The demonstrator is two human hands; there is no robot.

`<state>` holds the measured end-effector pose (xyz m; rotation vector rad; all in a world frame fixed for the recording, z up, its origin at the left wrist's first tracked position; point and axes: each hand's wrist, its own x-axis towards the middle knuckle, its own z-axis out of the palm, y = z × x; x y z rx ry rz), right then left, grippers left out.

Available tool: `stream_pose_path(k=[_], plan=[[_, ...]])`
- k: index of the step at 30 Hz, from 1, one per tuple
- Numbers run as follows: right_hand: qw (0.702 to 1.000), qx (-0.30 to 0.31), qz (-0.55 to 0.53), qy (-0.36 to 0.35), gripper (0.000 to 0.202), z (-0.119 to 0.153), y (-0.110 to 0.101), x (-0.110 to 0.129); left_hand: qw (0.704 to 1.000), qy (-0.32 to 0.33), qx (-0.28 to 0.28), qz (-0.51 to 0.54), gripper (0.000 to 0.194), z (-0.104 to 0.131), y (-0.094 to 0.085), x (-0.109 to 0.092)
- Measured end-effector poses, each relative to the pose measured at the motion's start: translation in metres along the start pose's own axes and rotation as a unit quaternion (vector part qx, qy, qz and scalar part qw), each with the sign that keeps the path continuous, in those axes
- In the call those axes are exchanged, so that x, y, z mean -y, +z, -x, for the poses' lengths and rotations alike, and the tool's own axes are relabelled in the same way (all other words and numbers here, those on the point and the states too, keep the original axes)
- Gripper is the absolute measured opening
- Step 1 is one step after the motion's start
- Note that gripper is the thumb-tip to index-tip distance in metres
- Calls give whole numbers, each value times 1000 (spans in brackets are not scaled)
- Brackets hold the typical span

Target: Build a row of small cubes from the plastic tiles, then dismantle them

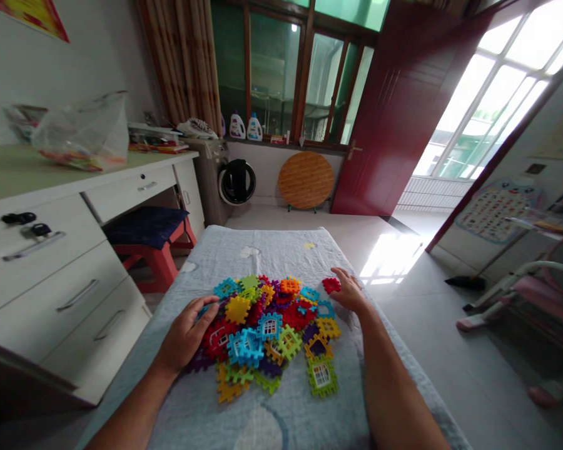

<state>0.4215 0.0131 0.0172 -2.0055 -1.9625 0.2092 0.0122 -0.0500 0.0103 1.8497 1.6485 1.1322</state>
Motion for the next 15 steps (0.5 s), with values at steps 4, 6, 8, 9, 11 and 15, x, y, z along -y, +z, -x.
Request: stream_pose_path(k=[4,6,8,9,11,15], plan=[[995,-15,42,84,61,1,-4,13,1000,-4,-6,3,48,0,1,3],[992,-12,64,106,54,1,0,21,1000,-7,-6,4,48,0,1,5],[990,-19,75,114,45,1,6,25,1000,-9,-4,7,48,0,1,6],[990,-24,76,116,41,0,9,26,1000,-10,-3,8,48,0,1,6],[990,-32,73,120,37,-5,13,24,1000,-11,-2,10,47,1,1,6],[989,-52,52,129,44,-27,11,14,1000,-18,-1,16,47,1,1,6]])
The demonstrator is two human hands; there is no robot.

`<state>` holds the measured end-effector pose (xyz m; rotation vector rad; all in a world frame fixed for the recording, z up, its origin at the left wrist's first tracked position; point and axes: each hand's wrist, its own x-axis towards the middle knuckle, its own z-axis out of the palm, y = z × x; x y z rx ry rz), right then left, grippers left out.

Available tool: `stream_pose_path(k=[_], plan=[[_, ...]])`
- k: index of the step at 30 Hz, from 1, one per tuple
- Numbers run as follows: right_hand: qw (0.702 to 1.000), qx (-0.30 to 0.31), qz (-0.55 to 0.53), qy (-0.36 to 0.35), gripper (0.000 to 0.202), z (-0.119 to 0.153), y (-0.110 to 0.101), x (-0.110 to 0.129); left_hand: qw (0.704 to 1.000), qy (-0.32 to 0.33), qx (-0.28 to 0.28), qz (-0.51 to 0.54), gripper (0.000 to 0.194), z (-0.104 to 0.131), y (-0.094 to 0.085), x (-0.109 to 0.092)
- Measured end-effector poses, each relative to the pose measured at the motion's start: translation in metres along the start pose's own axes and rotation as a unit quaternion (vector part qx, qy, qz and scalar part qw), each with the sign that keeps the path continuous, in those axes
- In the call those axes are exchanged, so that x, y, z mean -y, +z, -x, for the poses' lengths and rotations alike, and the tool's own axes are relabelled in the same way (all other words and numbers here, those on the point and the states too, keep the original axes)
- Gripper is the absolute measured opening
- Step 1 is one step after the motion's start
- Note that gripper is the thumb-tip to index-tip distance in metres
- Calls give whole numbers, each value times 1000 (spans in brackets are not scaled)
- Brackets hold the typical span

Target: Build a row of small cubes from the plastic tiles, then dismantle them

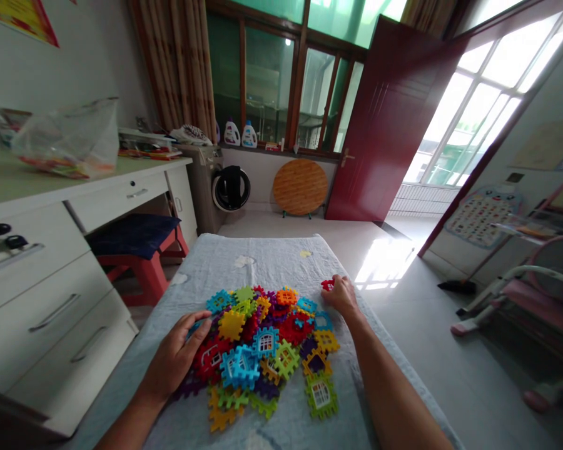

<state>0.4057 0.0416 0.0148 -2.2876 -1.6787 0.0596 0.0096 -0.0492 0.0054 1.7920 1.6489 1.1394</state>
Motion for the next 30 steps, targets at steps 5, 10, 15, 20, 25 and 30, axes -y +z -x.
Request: stream_pose_path(k=[5,10,15,20,25,30], plan=[[999,-43,-25,8,55,-42,-2,-1,1000,-4,1,5,45,1,0,1],[999,-26,-9,21,49,-61,10,-1,1000,-15,9,1,45,2,0,2],[999,-29,-9,29,62,-59,19,-7,1000,-23,15,-8,47,2,0,-1],[997,-57,-17,51,65,-55,22,-7,1000,-16,14,-21,46,1,-1,-3],[995,-80,-37,50,59,-57,25,-7,1000,-14,13,-22,46,2,-1,-4],[993,-86,-48,58,58,-57,24,-8,1000,-14,14,-18,47,2,-2,-6]])
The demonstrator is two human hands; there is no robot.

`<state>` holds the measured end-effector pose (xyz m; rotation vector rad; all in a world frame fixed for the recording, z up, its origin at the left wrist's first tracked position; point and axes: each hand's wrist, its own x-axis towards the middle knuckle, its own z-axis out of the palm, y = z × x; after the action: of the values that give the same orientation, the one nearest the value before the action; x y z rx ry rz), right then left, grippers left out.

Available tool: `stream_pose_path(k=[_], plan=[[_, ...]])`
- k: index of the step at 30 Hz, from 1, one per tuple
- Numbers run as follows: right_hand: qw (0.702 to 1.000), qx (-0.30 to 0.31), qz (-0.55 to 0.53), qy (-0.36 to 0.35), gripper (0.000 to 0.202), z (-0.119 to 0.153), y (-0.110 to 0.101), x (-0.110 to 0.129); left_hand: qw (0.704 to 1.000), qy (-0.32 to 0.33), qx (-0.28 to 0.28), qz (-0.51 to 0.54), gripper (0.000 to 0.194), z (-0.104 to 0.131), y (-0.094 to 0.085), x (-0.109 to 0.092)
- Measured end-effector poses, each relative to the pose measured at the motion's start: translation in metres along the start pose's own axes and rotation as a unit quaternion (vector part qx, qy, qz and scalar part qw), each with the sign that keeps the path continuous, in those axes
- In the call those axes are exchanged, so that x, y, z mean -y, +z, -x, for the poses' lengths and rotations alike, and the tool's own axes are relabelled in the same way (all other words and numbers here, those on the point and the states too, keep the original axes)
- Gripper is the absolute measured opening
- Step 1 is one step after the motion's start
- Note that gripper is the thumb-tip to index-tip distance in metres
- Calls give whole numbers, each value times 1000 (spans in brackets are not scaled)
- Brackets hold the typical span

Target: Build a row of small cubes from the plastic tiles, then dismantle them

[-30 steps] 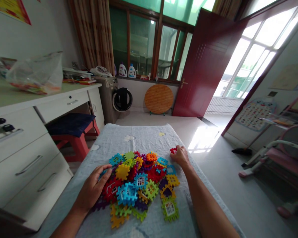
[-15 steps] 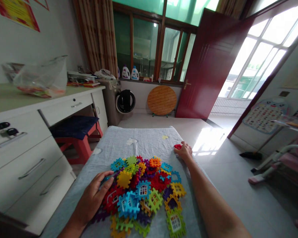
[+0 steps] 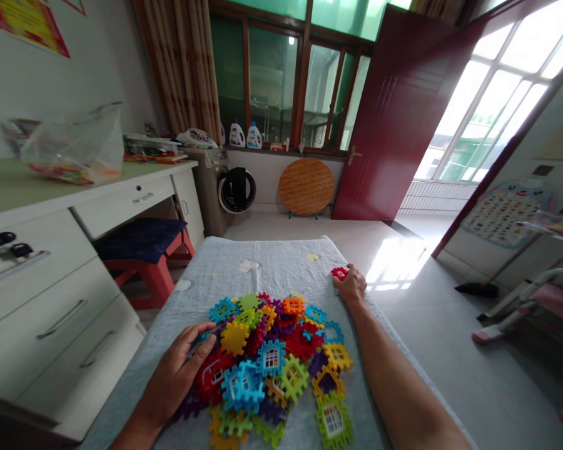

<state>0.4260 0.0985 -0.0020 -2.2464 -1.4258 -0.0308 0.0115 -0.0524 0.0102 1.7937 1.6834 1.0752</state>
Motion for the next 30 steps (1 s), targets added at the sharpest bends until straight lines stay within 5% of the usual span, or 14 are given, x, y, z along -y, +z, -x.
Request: stream_pose_path(k=[25,30], plan=[[999,18,31,2,53,5,-3,2,1000,12,-3,2,46,1,-2,-6],[999,-34,6,-23,49,10,-9,7,1000,10,8,14,45,1,-2,-7]])
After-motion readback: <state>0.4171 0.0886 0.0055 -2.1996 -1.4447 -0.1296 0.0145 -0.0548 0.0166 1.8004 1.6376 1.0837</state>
